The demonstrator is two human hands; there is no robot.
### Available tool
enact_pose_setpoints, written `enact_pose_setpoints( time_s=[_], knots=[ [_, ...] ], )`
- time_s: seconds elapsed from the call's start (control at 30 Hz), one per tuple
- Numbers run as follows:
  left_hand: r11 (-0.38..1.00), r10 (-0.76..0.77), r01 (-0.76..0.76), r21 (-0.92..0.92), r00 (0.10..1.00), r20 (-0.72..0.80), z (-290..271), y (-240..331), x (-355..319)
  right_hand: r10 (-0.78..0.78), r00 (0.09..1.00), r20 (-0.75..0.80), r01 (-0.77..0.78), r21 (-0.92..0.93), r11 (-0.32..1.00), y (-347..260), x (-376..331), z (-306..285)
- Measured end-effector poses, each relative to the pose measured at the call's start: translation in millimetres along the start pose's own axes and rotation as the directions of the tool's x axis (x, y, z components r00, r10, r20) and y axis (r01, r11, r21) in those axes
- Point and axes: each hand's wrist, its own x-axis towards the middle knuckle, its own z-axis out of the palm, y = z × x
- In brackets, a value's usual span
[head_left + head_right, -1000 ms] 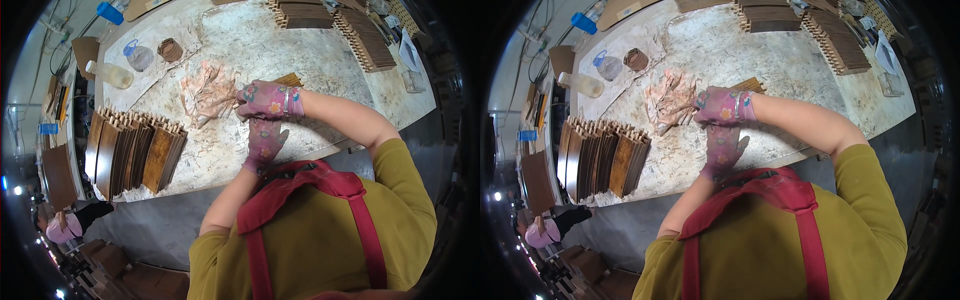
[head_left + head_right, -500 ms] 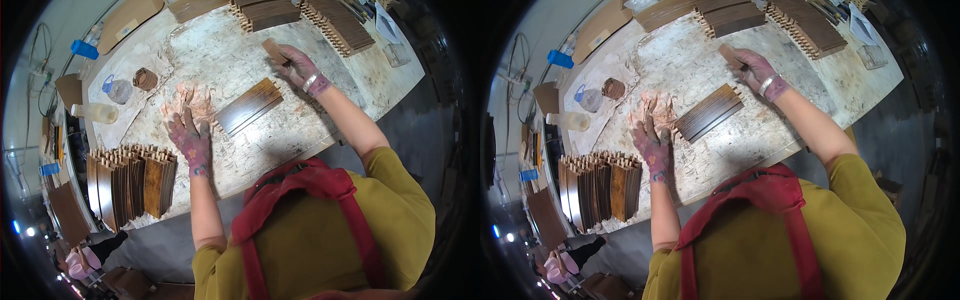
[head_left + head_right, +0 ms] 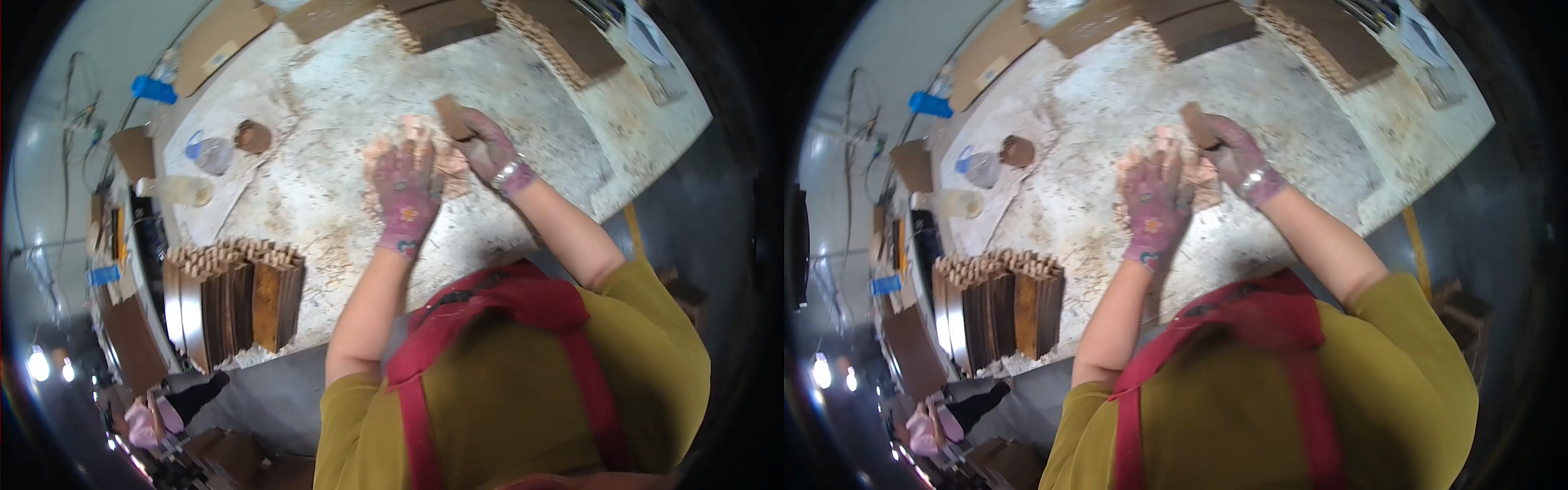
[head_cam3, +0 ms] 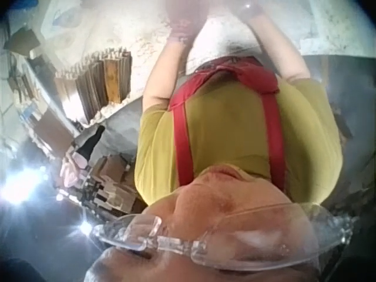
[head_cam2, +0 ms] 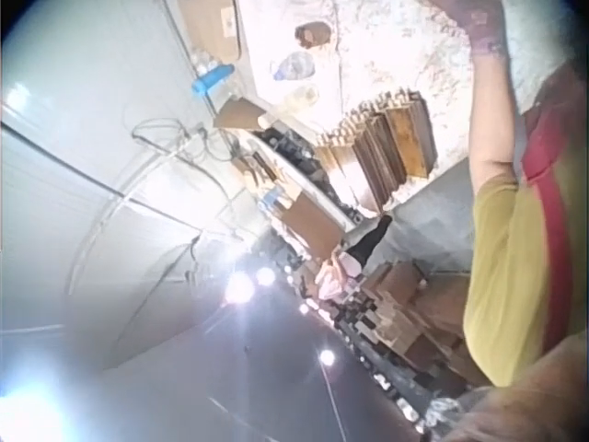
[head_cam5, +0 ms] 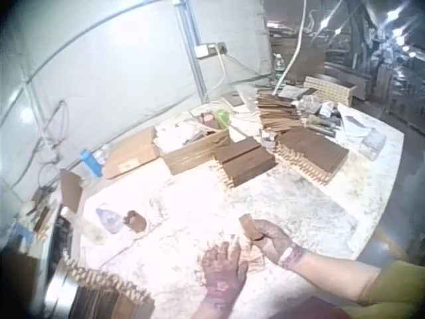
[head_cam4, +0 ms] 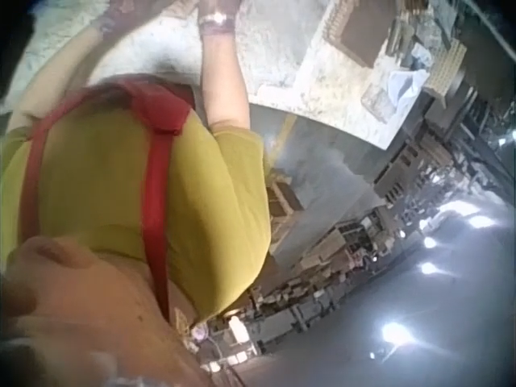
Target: The person wipes down wooden slats with a cloth, handling them one at a time and stacking them. They also use a funnel to pour liquid from a bottle into a large metal container.
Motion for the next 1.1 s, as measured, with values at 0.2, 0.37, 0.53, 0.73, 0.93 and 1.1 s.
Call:
enact_pose_setpoints(
  time_s=[0.2, 0.37, 0.53, 0.73, 0.93, 1.1],
  knots=[
    [0.952, -0.126, 0.167, -0.256, 0.977, 0.169, -4.0, -18.8, 8.4, 0.486, 0.862, 0.143, -0.401, 0.779, 0.482, 10.4, 9.5, -16.0],
    [0.668, -0.455, 0.428, -0.608, 0.882, 0.121, 11.0, -81.5, -7.4, 0.182, 0.981, 0.072, -0.195, 0.415, 0.889, 20.4, 6.1, -1.1],
    [0.967, -0.113, 0.144, 0.211, 0.982, -0.151, -48.1, -59.0, 6.1, 0.55, 0.819, 0.163, -0.362, 0.891, 0.274, -0.6, 15.5, -13.2],
    [0.992, -0.123, 0.118, 0.042, 0.975, 0.184, -15.1, -11.3, -25.3, 0.403, 0.852, 0.335, -0.519, 0.644, 0.562, -0.2, 6.7, 61.7],
    [0.997, -0.053, 0.054, -0.05, 0.998, 0.017, -12.4, -17.2, -30.0, 0.105, 0.986, -0.127, -0.076, 0.212, 0.974, 24.4, 25.3, -11.1],
    [0.987, -0.086, 0.09, -0.132, 0.996, 0.036, -12.0, -27.1, -36.5, 0.19, 0.978, -0.085, -0.159, 0.281, 0.946, 38.9, 4.8, -56.8]
  ],
)
